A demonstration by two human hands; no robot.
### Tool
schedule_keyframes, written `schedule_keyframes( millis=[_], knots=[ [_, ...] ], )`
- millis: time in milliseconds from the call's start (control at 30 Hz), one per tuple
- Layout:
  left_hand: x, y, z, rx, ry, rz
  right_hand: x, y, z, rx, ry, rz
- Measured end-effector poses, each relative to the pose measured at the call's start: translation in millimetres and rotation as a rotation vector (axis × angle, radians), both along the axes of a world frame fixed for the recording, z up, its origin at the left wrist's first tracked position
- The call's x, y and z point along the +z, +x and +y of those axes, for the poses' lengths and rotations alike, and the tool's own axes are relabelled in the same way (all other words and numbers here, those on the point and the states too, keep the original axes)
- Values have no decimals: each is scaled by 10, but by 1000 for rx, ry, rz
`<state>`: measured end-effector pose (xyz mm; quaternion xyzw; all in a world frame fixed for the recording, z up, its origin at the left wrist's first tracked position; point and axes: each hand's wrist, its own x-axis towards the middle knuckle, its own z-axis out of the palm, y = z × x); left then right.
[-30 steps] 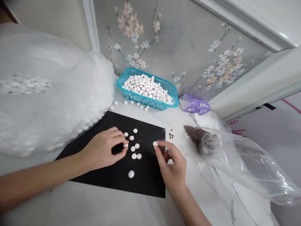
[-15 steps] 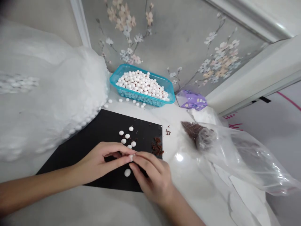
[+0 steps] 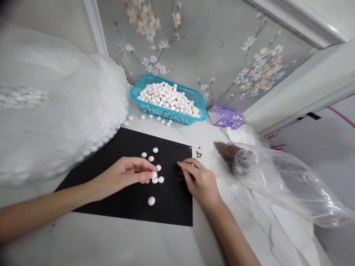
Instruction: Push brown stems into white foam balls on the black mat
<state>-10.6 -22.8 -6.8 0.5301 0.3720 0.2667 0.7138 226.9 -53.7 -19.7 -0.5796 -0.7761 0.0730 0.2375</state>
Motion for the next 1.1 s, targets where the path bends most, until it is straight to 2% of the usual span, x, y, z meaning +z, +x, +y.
schedule_keyframes(
  millis=[333,700,867,1100],
  knots=[
    [11,-1,11,47,-37,-42,104,-32,71,-12,-46,-68],
    [-10,-14,33,40,-59,-64,86,-48,110,-15,-105,-79],
    [10,-19,34,58,-73,-81,88,-78,88,-11,-53,-120],
    [27,-23,34,61,-65,-86,76,-61,117,146,61,-251]
  ],
)
